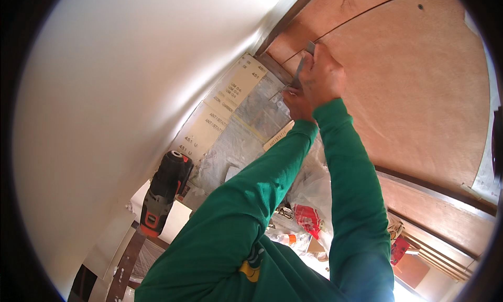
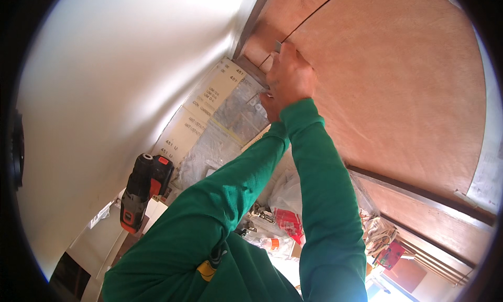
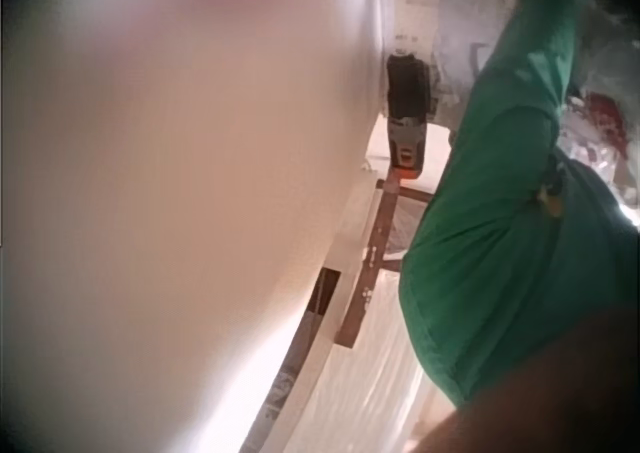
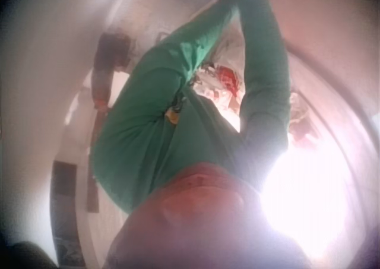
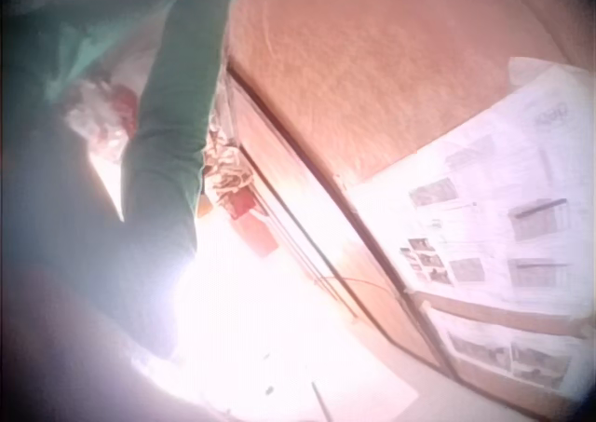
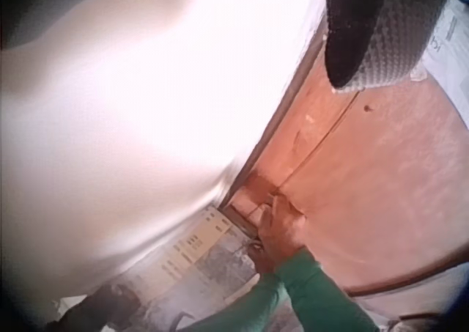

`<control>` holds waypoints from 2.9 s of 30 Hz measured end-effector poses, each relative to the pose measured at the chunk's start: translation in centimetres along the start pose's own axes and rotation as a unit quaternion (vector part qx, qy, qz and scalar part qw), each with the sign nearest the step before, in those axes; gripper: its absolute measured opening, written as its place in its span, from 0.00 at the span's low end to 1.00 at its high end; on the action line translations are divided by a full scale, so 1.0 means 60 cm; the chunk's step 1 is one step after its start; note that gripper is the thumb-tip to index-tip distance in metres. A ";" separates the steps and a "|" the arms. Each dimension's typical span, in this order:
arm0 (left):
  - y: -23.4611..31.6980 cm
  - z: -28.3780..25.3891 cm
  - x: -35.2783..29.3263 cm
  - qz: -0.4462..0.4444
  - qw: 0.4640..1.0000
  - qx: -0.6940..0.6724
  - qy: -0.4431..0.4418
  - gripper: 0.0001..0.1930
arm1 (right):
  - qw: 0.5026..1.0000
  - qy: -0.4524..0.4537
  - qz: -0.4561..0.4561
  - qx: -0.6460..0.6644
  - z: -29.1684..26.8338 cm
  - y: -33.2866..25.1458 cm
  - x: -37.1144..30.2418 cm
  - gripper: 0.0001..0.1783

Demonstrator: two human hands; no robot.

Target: The person installs wooden panels on a wall using a metal pry bar to adjust the fit and a hammer to secure them. They also move a red bag and a water bottle to clear the workspace and retrieve tools from a box.

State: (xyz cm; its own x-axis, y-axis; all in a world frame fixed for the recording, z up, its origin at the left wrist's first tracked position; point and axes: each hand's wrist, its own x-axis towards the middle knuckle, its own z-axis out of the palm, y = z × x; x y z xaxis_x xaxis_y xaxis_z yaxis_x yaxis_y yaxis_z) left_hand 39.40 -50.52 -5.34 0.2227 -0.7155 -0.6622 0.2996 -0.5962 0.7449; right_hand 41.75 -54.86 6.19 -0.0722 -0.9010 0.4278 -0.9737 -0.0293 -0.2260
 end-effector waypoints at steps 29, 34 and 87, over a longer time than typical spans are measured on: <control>-0.005 0.012 0.012 0.016 0.999 -0.044 -0.003 0.18 | 0.997 -0.048 0.048 -0.024 -0.006 -0.005 0.007 0.10; 0.001 0.015 0.018 -0.001 0.999 -0.038 -0.005 0.18 | 0.997 -0.068 0.021 -0.007 0.009 -0.010 0.016 0.10; 0.018 -0.015 0.032 0.071 0.994 -0.053 -0.058 0.24 | 0.996 -0.002 0.059 0.069 -0.055 0.001 -0.001 0.09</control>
State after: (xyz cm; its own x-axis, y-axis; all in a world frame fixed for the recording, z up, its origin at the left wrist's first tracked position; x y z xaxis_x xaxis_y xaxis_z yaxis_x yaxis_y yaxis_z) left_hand 41.00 -52.20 -5.87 0.1628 -0.8304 -0.5329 0.3694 -0.4495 0.8133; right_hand 40.97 -53.39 9.02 -0.1824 -0.9038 0.3870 -0.9193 0.0171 -0.3932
